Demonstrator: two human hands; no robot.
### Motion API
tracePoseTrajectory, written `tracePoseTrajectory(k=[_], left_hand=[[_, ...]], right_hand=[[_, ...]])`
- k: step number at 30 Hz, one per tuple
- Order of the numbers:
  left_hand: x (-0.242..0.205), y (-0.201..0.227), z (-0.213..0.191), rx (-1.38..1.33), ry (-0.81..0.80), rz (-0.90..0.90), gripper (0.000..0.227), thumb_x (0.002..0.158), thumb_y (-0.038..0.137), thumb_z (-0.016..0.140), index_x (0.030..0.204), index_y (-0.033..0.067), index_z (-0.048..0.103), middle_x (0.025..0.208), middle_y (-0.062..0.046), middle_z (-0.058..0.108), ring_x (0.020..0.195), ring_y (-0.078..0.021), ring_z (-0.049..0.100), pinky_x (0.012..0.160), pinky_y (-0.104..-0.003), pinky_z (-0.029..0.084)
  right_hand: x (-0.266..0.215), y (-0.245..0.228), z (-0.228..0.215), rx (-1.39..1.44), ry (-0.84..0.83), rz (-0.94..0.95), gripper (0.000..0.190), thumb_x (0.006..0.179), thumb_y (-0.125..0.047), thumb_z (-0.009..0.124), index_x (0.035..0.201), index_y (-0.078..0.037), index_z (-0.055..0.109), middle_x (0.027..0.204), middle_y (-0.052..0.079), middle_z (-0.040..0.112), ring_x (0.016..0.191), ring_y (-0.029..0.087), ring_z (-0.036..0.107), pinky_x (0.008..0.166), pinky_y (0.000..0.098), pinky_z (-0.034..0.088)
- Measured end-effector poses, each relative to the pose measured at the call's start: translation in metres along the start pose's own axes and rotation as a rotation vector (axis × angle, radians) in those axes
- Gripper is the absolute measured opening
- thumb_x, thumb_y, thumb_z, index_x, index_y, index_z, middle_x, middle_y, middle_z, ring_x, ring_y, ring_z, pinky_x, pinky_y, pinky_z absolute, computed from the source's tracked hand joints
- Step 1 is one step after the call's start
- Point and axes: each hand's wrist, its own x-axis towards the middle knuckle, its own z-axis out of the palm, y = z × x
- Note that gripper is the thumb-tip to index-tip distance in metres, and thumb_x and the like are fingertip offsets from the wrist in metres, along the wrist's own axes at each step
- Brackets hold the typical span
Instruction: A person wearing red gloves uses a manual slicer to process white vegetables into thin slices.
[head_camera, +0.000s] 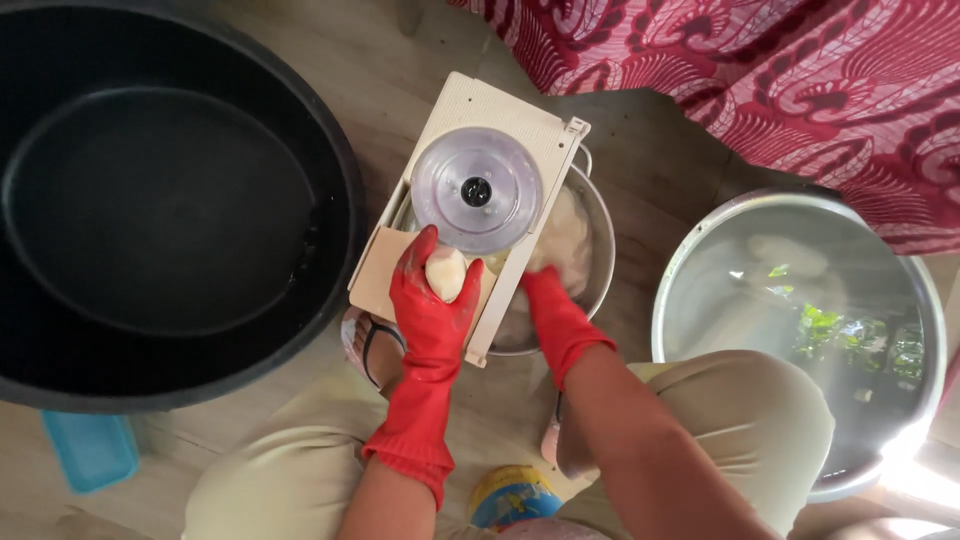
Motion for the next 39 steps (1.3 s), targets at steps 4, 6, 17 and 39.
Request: tracePoseTrajectory(k=[4, 6, 17, 39], left_hand=[[-0.003, -0.002, 0.001, 0.013, 0.011, -0.003, 0.068, 0.067, 0.024, 0.097, 0.125, 0.0050, 0.068, 0.114, -0.019, 0.072, 0.105, -0.0377, 0.071, 0.097, -0.046, 0.056], [-0.002, -0.001, 0.002, -0.004, 0.009, -0.002, 0.067, 0.068, 0.024, 0.097, 0.126, 0.0056, 0.068, 0.116, -0.018, 0.072, 0.106, -0.0357, 0.071, 0.098, -0.046, 0.056], [0.001, 0.004, 0.003, 0.018, 0.023, 0.023, 0.065, 0.068, 0.022, 0.096, 0.124, 0.0052, 0.068, 0.114, -0.017, 0.072, 0.104, -0.0364, 0.071, 0.096, -0.045, 0.057], [0.001, 0.000, 0.002, 0.030, 0.000, -0.014, 0.068, 0.067, 0.025, 0.096, 0.126, 0.0060, 0.068, 0.113, -0.018, 0.072, 0.105, -0.0372, 0.071, 0.097, -0.048, 0.057]], right_hand=[[-0.040, -0.053, -0.090, -0.069, -0.421, -0.095, 0.041, 0.087, -0.042, 0.069, 0.094, -0.002, 0.072, 0.070, 0.004, 0.053, 0.066, 0.012, 0.045, 0.055, 0.0230, 0.031], [-0.072, -0.079, -0.131, -0.120, -0.837, -0.190, 0.036, 0.084, -0.039, 0.069, 0.079, -0.003, 0.071, 0.048, 0.004, 0.041, 0.040, 0.010, 0.030, 0.035, 0.0286, 0.018], [-0.026, 0.005, -0.133, 0.711, -0.544, -0.146, 0.042, 0.094, -0.025, 0.074, 0.135, -0.018, 0.066, 0.122, 0.018, 0.070, 0.106, 0.026, 0.072, 0.095, 0.0404, 0.060], [-0.016, -0.028, -0.069, 0.370, -0.348, -0.499, 0.066, 0.083, -0.021, 0.080, 0.143, -0.007, 0.056, 0.139, 0.022, 0.061, 0.135, 0.037, 0.053, 0.116, 0.0483, 0.042]])
